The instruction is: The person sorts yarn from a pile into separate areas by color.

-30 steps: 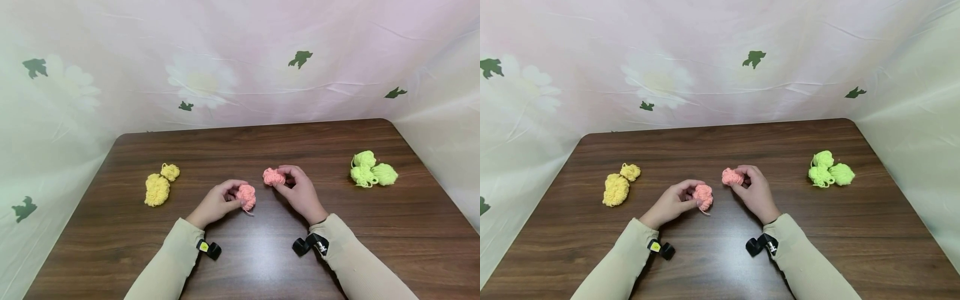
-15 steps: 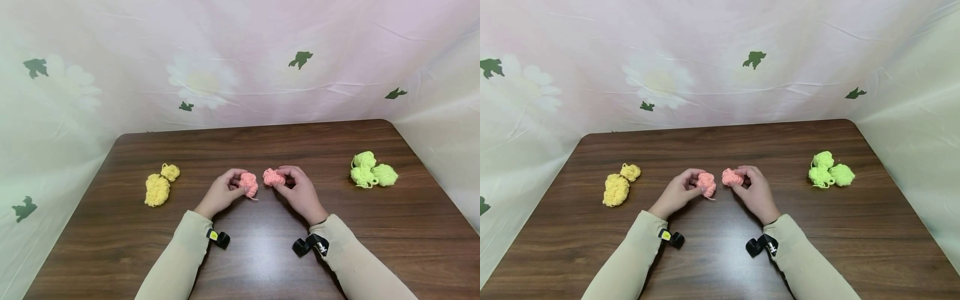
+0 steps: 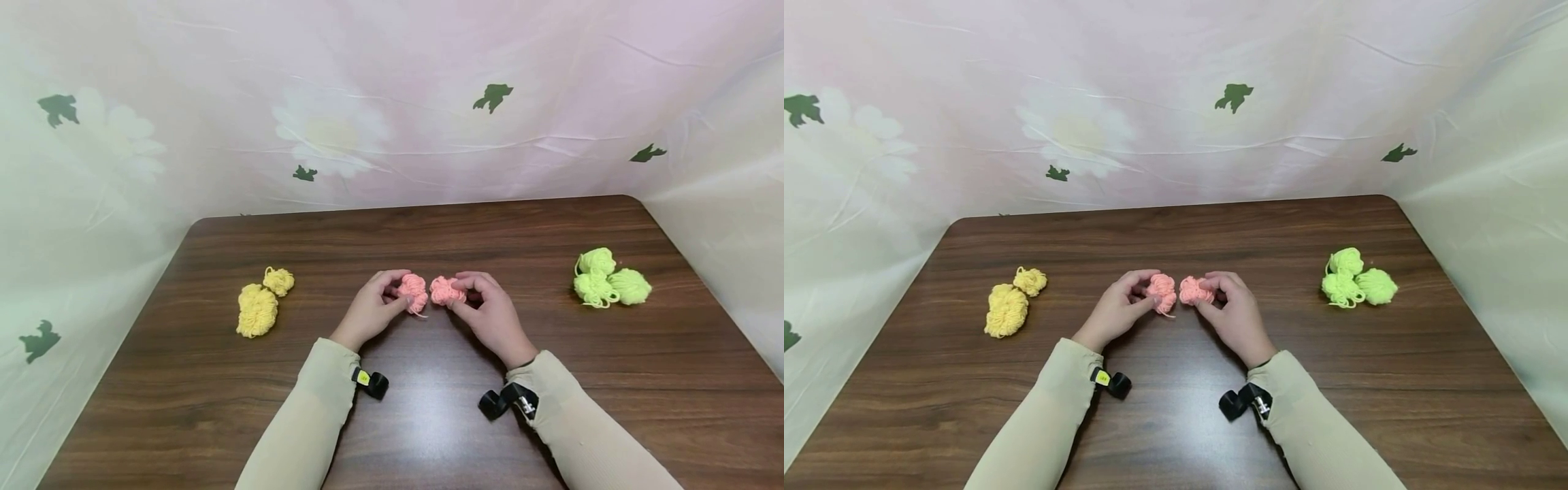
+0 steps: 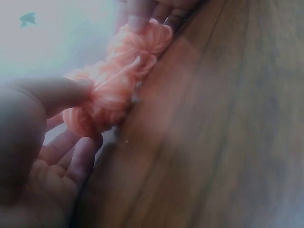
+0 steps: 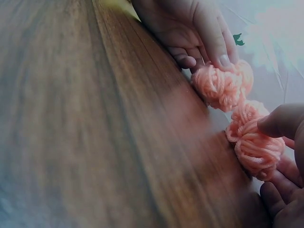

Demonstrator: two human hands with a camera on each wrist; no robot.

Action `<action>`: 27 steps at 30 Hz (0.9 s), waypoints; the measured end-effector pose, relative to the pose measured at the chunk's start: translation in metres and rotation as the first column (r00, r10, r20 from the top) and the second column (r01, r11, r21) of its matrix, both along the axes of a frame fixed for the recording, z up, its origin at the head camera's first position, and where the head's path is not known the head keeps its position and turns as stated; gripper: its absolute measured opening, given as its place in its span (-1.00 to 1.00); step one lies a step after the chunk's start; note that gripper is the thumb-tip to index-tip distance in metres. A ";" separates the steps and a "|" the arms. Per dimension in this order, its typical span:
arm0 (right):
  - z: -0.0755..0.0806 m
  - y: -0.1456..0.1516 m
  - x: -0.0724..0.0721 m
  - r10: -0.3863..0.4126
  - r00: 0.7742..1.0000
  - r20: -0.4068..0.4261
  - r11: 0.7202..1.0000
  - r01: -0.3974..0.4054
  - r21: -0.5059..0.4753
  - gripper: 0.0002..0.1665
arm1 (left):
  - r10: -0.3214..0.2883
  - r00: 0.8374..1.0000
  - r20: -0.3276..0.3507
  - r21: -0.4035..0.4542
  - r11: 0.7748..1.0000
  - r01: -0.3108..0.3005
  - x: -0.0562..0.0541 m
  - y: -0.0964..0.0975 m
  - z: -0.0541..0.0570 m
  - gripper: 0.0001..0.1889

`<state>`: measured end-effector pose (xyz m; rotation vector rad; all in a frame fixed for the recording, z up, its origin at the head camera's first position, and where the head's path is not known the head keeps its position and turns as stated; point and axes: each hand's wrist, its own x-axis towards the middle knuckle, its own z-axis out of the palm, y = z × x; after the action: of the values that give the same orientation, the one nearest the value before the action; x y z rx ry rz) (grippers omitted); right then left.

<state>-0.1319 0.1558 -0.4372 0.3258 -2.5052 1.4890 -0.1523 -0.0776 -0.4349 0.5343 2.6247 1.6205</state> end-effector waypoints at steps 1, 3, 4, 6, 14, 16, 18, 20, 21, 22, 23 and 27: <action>0.000 0.000 0.000 -0.001 1.000 0.000 1.000 0.001 0.000 -0.73 | 0.002 1.000 -0.001 0.000 1.000 -0.002 0.000 0.001 0.000 -0.55; 0.000 0.000 0.000 0.000 1.000 -0.002 1.000 0.000 -0.002 -0.74 | 0.007 1.000 -0.003 0.001 1.000 -0.007 -0.001 0.003 0.000 -0.55; 0.000 0.000 0.000 0.001 1.000 -0.003 1.000 -0.001 -0.002 -0.74 | 0.010 1.000 -0.005 -0.002 1.000 -0.010 -0.002 0.004 0.000 -0.55; 0.000 0.000 0.000 0.002 1.000 -0.006 1.000 -0.002 -0.003 -0.74 | 0.015 1.000 -0.005 -0.009 1.000 -0.015 -0.003 0.006 0.000 -0.56; 0.000 0.001 0.000 0.003 1.000 0.001 1.000 -0.003 0.008 -0.75 | 0.017 1.000 -0.011 -0.056 0.998 -0.017 -0.005 0.010 0.001 -0.55; 0.000 0.001 0.000 0.005 1.000 0.001 1.000 -0.005 0.013 -0.75 | 0.017 1.000 -0.016 -0.068 0.998 -0.018 -0.005 0.011 0.001 -0.55; 0.000 0.001 0.000 0.008 1.000 0.002 1.000 -0.008 0.015 -0.75 | 0.020 1.000 -0.019 -0.078 0.997 -0.021 -0.005 0.011 0.002 -0.56; 0.000 0.000 0.000 0.010 1.000 0.000 1.000 -0.010 0.018 -0.75 | 0.022 1.000 -0.017 -0.085 0.996 -0.024 -0.005 0.012 0.002 -0.56; 0.000 0.000 0.000 0.011 1.000 -0.002 1.000 -0.011 0.019 -0.75 | 0.023 1.000 -0.015 -0.089 0.996 -0.025 -0.005 0.012 0.002 -0.56; 0.000 0.000 0.000 0.012 1.000 -0.002 1.000 -0.012 0.018 -0.76 | 0.025 1.000 -0.013 -0.093 0.995 -0.026 -0.005 0.012 0.002 -0.56; 0.000 0.000 0.000 0.013 1.000 -0.004 1.000 -0.013 0.016 -0.76 | 0.028 1.000 -0.010 -0.099 0.995 -0.028 -0.005 0.013 0.002 -0.56; 0.000 0.000 0.000 0.013 1.000 0.002 1.000 -0.014 0.014 -0.76 | 0.041 0.999 0.001 -0.123 0.992 -0.041 -0.006 0.015 0.002 -0.59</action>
<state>-0.1315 0.1556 -0.4373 0.3446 -2.5206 1.4782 -0.1578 -0.0627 -0.4328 0.4755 2.7275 1.4560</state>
